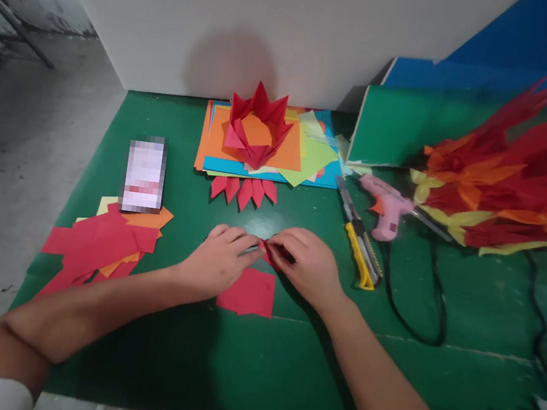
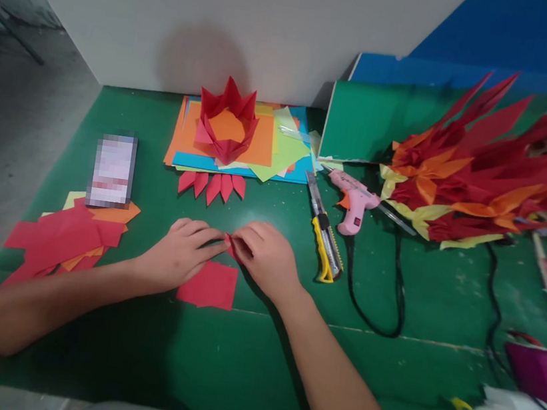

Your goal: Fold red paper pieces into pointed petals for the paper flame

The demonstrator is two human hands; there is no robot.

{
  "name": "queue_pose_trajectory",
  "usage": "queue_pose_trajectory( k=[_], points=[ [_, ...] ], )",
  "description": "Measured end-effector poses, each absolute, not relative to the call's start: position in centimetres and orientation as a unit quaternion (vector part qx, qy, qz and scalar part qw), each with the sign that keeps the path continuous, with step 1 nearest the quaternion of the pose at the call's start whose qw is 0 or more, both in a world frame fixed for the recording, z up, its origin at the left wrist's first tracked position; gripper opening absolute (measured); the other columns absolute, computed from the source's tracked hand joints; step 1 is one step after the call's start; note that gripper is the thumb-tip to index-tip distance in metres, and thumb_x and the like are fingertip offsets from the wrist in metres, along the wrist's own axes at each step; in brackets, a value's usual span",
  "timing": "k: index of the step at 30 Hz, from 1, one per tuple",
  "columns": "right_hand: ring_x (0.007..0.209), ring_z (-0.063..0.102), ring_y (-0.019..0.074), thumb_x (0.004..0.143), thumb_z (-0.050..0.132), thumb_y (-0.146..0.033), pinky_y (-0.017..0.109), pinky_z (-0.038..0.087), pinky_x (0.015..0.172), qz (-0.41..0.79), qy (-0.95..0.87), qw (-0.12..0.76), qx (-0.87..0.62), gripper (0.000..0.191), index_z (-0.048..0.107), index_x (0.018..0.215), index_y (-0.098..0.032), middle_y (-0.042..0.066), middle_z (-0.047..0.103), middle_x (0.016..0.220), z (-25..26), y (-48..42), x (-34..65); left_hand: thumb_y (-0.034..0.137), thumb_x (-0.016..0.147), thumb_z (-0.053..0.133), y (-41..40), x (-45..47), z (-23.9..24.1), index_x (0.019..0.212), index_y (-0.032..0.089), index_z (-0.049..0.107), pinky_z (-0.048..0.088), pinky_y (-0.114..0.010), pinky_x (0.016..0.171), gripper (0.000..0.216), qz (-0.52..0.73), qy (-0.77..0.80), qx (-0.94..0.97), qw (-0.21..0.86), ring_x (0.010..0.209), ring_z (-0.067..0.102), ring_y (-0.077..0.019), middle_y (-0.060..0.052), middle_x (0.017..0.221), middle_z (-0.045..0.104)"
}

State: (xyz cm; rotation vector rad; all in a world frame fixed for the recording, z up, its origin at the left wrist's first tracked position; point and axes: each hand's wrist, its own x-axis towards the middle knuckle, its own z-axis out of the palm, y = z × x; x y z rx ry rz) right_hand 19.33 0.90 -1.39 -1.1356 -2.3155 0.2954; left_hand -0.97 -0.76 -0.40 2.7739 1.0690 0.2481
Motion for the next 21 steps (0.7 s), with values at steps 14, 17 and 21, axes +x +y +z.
queue_pose_trajectory(
  k=[14,17,21],
  points=[
    [0.072,0.053,0.0171,0.095,0.039,-0.021,0.030,0.041,0.065,0.039,-0.910,0.183,-0.369,0.028,0.067,0.090,-0.019,0.007,0.067,0.082,-0.79,1.04,20.06,0.012,0.091,0.039,-0.88,-0.97,-0.29,0.120,0.019,0.054,0.033,-0.036,0.085,0.034,0.081,0.364,0.922,0.102,0.104,0.046,-0.0200,-0.006,0.123,0.055],
    [0.072,0.052,0.0172,0.095,0.040,-0.021,0.030,0.041,0.065,0.040,-0.909,0.188,-0.370,0.028,0.067,0.090,-0.019,0.007,0.067,0.083,-0.81,1.04,20.08,0.012,0.091,0.039,-0.86,-0.96,-0.32,0.120,0.019,0.054,0.033,-0.036,0.085,0.034,0.081,0.366,0.921,0.109,0.104,0.046,-0.0201,-0.005,0.124,0.055],
    [0.073,0.052,0.0174,0.095,0.041,-0.020,0.030,0.041,0.065,0.043,-0.910,0.190,-0.365,0.026,0.067,0.091,-0.018,0.007,0.067,0.083,-0.78,1.01,20.11,0.012,0.090,0.040,-0.81,-0.93,-0.32,0.120,0.020,0.054,0.033,-0.036,0.084,0.034,0.083,0.365,0.921,0.109,0.104,0.046,-0.0204,-0.005,0.123,0.055]
  ],
)
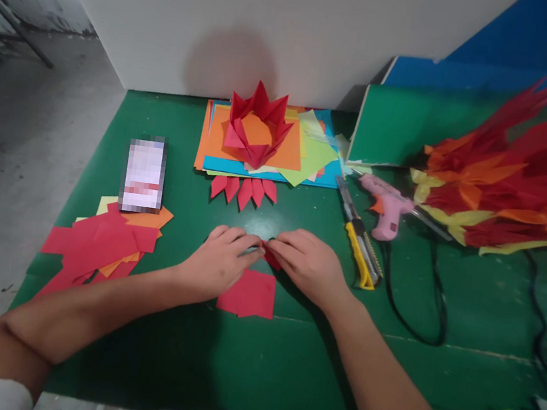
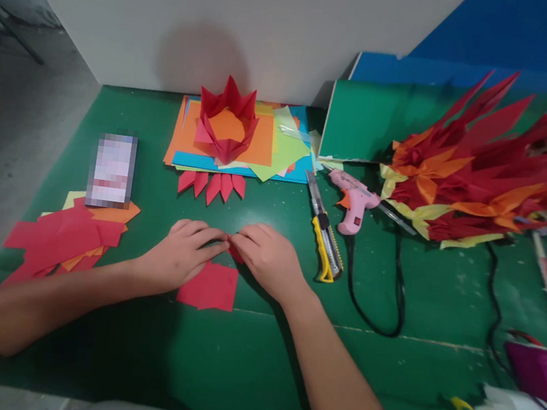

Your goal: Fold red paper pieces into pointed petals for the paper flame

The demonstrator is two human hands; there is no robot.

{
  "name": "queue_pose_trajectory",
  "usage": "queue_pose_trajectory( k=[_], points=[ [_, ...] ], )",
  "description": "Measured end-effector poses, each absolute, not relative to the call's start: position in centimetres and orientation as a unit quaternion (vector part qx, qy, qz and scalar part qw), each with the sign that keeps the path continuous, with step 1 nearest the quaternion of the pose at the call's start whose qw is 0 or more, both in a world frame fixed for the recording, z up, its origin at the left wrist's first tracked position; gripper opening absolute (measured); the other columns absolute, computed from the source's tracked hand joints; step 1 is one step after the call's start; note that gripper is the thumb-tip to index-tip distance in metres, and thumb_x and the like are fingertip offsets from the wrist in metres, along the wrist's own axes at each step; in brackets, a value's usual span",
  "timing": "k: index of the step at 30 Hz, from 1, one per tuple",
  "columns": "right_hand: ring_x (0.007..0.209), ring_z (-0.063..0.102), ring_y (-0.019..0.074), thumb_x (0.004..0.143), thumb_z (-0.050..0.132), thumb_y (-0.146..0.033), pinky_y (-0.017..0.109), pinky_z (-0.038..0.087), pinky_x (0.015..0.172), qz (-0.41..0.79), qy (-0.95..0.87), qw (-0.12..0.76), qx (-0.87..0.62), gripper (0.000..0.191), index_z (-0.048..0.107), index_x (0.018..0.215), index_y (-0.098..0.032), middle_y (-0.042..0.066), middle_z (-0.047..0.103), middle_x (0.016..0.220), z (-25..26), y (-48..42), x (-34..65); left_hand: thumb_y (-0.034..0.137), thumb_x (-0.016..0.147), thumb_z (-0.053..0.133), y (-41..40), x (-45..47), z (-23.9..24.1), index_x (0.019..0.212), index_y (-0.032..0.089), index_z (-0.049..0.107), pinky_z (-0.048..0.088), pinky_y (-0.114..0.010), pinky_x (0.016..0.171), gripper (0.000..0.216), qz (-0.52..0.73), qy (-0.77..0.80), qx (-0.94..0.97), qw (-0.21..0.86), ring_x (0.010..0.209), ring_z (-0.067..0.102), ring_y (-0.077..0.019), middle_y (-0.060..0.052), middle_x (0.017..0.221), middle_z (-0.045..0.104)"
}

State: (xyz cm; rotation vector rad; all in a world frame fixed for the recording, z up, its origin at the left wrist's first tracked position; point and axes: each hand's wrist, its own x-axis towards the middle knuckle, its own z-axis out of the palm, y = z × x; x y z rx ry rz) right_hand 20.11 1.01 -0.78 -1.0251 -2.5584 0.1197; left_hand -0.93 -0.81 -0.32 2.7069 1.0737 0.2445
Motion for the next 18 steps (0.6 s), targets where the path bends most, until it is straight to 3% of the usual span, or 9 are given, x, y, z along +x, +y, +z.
queue_pose_trajectory(
  k=[18],
  points=[
    [0.070,0.050,0.0174,0.096,0.038,-0.022,0.030,0.040,0.062,0.028,-0.916,0.163,-0.366,0.030,0.068,0.095,-0.018,0.007,0.066,0.082,-0.38,0.99,19.90,0.012,0.087,0.043,-0.87,-1.06,-0.08,0.118,0.021,0.056,0.033,-0.037,0.084,0.034,0.080,0.370,0.922,0.080,0.106,0.045,-0.0226,-0.007,0.124,0.054]
  ],
)
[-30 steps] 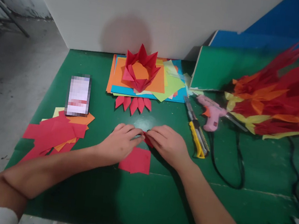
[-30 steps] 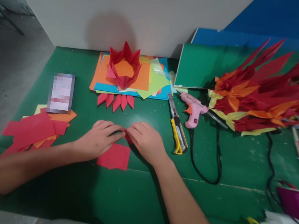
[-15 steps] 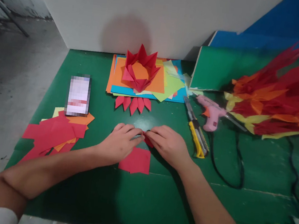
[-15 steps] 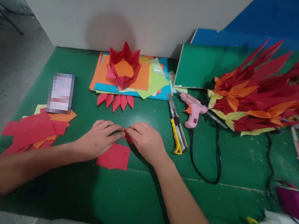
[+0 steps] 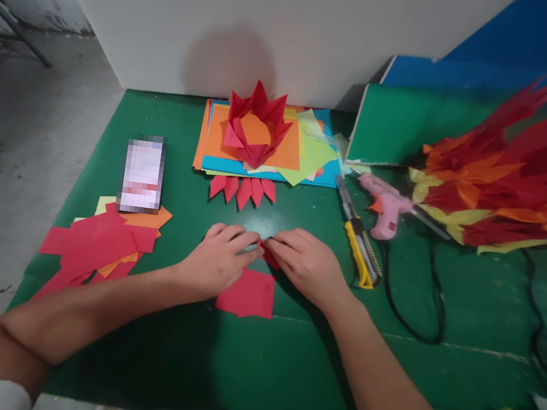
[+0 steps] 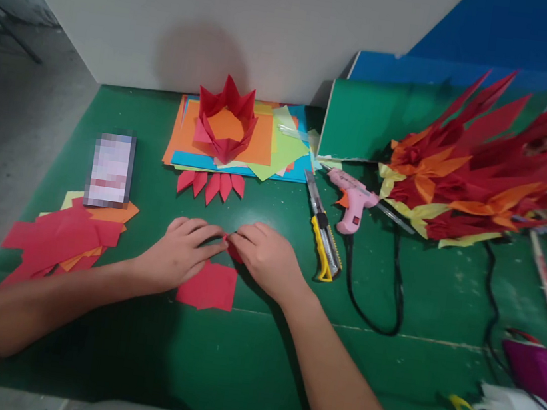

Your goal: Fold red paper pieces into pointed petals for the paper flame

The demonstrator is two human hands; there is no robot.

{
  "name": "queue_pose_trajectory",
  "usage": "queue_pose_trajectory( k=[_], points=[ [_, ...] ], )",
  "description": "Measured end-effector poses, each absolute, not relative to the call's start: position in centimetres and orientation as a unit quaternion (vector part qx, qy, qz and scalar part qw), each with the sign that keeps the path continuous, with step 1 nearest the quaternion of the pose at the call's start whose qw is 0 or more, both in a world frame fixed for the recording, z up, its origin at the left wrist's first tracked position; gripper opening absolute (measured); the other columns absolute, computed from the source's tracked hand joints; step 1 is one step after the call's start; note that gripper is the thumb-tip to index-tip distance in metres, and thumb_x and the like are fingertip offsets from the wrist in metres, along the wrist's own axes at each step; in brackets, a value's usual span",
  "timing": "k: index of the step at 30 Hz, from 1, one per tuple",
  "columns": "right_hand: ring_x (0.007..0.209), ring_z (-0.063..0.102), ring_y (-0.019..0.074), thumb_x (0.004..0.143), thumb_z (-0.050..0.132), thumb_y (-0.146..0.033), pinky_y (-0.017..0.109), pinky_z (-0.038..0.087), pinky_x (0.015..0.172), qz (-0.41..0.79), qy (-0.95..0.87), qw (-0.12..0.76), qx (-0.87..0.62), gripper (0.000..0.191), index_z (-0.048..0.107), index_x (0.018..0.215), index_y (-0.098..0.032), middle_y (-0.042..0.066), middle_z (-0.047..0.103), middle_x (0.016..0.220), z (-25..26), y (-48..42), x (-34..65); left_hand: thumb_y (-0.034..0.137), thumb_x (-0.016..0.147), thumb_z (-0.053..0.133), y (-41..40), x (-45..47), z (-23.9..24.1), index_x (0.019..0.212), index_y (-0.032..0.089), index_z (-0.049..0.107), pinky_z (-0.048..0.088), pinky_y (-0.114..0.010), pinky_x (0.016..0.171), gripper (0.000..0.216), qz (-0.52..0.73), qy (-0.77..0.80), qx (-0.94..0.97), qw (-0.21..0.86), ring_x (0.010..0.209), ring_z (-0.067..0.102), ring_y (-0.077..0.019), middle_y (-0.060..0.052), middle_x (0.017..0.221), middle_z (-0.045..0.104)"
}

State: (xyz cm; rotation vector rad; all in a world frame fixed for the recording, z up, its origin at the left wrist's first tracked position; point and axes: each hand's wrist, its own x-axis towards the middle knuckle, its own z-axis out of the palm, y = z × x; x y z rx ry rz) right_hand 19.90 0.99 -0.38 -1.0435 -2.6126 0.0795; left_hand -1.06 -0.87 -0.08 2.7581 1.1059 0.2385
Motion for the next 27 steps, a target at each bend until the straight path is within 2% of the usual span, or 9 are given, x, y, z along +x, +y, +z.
queue_pose_trajectory(
  k=[17,27],
  points=[
    [0.075,0.053,0.0176,0.094,0.045,-0.020,0.030,0.041,0.066,0.042,-0.915,0.210,-0.343,0.021,0.066,0.090,-0.015,0.008,0.066,0.085,-1.12,1.21,20.42,0.014,0.088,0.045,-0.74,-0.96,0.26,0.120,0.022,0.055,0.032,-0.037,0.084,0.035,0.067,0.376,0.920,0.085,0.103,0.045,-0.0207,-0.003,0.126,0.055],
    [0.073,0.052,0.0172,0.094,0.042,-0.016,0.030,0.043,0.066,0.035,-0.927,0.190,-0.322,0.024,0.065,0.089,-0.015,0.007,0.067,0.085,-0.89,1.30,20.56,0.013,0.088,0.044,-0.67,-1.02,0.17,0.120,0.023,0.055,0.030,-0.037,0.085,0.035,0.074,0.373,0.921,0.089,0.103,0.046,-0.0207,-0.004,0.125,0.056]
  ],
)
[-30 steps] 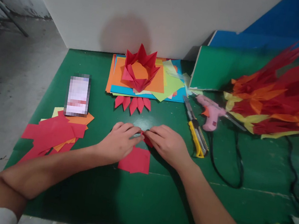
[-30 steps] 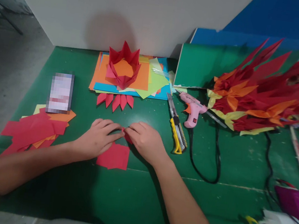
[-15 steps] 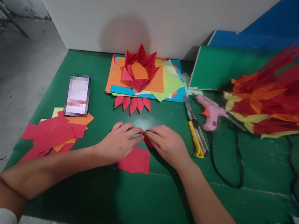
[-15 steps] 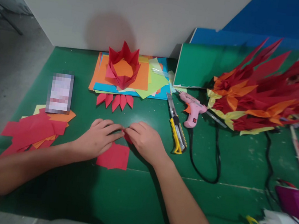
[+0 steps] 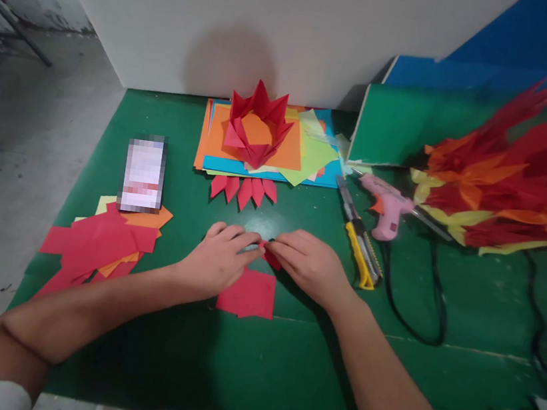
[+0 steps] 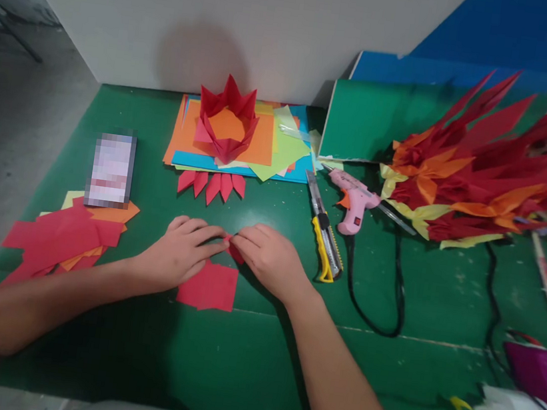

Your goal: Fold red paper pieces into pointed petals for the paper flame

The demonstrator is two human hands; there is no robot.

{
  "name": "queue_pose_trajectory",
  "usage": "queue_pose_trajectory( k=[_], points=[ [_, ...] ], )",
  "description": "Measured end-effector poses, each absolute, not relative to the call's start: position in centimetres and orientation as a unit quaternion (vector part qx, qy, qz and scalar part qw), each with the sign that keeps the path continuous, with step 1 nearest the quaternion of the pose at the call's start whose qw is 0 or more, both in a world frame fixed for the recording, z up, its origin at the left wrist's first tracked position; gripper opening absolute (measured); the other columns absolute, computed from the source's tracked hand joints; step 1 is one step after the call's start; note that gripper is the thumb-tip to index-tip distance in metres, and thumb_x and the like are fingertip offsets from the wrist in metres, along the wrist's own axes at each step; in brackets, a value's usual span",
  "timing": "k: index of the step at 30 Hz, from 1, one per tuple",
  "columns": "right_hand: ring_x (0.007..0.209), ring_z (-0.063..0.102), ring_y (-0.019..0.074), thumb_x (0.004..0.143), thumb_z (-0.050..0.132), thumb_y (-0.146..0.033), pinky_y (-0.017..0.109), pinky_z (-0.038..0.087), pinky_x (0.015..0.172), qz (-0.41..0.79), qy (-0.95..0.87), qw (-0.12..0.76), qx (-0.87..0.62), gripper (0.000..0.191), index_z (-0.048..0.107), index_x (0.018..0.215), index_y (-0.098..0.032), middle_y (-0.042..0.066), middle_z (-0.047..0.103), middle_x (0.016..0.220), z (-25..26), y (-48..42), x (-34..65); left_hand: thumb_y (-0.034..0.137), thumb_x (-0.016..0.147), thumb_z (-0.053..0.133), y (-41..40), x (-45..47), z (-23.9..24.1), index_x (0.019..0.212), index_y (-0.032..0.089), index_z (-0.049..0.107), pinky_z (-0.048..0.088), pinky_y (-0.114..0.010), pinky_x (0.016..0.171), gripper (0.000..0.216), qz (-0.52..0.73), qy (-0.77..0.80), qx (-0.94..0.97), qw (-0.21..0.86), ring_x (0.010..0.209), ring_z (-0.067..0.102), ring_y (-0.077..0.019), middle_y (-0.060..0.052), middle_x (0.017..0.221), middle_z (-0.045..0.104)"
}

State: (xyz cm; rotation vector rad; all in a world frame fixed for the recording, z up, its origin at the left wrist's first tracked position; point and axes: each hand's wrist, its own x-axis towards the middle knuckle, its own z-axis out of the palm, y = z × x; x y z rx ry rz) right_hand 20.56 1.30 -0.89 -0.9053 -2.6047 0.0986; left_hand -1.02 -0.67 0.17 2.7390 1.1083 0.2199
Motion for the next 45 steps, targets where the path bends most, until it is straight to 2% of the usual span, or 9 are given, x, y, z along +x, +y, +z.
queue_pose_trajectory(
  k=[13,19,25,33,36,38,41,45],
  points=[
    [0.079,0.050,0.0187,0.091,0.047,-0.018,0.032,0.042,0.071,0.065,-0.925,0.176,-0.331,0.021,0.068,0.092,-0.014,0.008,0.064,0.086,0.0,1.7,21.5,0.015,0.088,0.044,-0.5,-0.9,0.1,0.122,0.019,0.053,0.031,-0.038,0.084,0.036,0.083,0.372,0.920,0.087,0.098,0.046,-0.0207,-0.004,0.123,0.057],
    [0.077,0.047,0.0196,0.091,0.047,-0.016,0.033,0.034,0.066,0.013,-0.927,0.126,-0.354,0.026,0.069,0.102,-0.023,0.006,0.064,0.088,0.5,1.7,22.1,0.013,0.088,0.044,-0.5,-1.1,0.0,0.115,0.017,0.057,0.031,-0.037,0.085,0.030,0.103,0.348,0.929,0.074,0.097,0.047,-0.0206,-0.005,0.115,0.061],
    [0.081,0.047,0.0200,0.089,0.046,-0.012,0.034,0.032,0.067,0.013,-0.921,0.126,-0.369,0.030,0.070,0.102,-0.023,0.006,0.064,0.095,0.8,1.6,21.7,0.011,0.088,0.043,0.1,-1.4,0.3,0.106,0.019,0.061,0.031,-0.036,0.084,0.027,0.128,0.343,0.923,0.119,0.095,0.048,-0.0187,-0.003,0.108,0.064],
    [0.078,0.049,0.0200,0.084,0.047,-0.006,0.034,0.036,0.068,-0.012,-0.908,0.148,-0.392,0.032,0.071,0.096,-0.022,0.007,0.066,0.096,0.5,2.0,23.0,0.006,0.085,0.041,-0.2,-1.3,-0.5,0.122,0.017,0.053,0.031,-0.038,0.084,0.041,0.101,0.343,0.930,0.080,0.097,0.045,-0.0214,-0.008,0.115,0.058],
    [0.079,0.051,0.0208,0.084,0.049,-0.010,0.036,0.039,0.069,0.009,-0.899,0.187,-0.396,0.030,0.069,0.103,-0.021,0.008,0.065,0.095,0.5,1.7,22.6,0.006,0.084,0.041,-0.4,-1.1,-0.8,0.123,0.017,0.052,0.032,-0.037,0.083,0.042,0.100,0.347,0.929,0.080,0.097,0.044,-0.0216,-0.010,0.116,0.055],
    [0.083,0.054,0.0207,0.086,0.052,-0.017,0.037,0.042,0.073,0.069,-0.897,0.216,-0.380,0.025,0.066,0.107,-0.022,0.008,0.065,0.096,0.3,1.4,22.0,0.006,0.083,0.041,-0.3,-1.0,-0.8,0.123,0.018,0.053,0.033,-0.037,0.082,0.042,0.104,0.355,0.924,0.096,0.096,0.044,-0.0216,-0.009,0.114,0.056],
    [0.090,0.056,0.0211,0.088,0.056,-0.029,0.037,0.045,0.078,0.153,-0.901,0.212,-0.346,0.023,0.064,0.108,-0.022,0.008,0.065,0.101,-0.1,1.2,21.2,0.006,0.082,0.041,-0.2,-1.0,-0.6,0.118,0.018,0.056,0.033,-0.036,0.082,0.041,0.120,0.367,0.913,0.134,0.095,0.045,-0.0213,-0.008,0.112,0.058],
    [0.091,0.057,0.0206,0.088,0.056,-0.032,0.037,0.047,0.079,0.159,-0.902,0.209,-0.342,0.019,0.065,0.102,-0.021,0.008,0.065,0.099,-0.5,1.4,20.9,0.003,0.081,0.037,0.1,-1.1,-0.1,0.107,0.019,0.059,0.032,-0.036,0.084,0.038,0.151,0.385,0.891,0.190,0.094,0.048,-0.0188,-0.005,0.109,0.063]
  ],
)
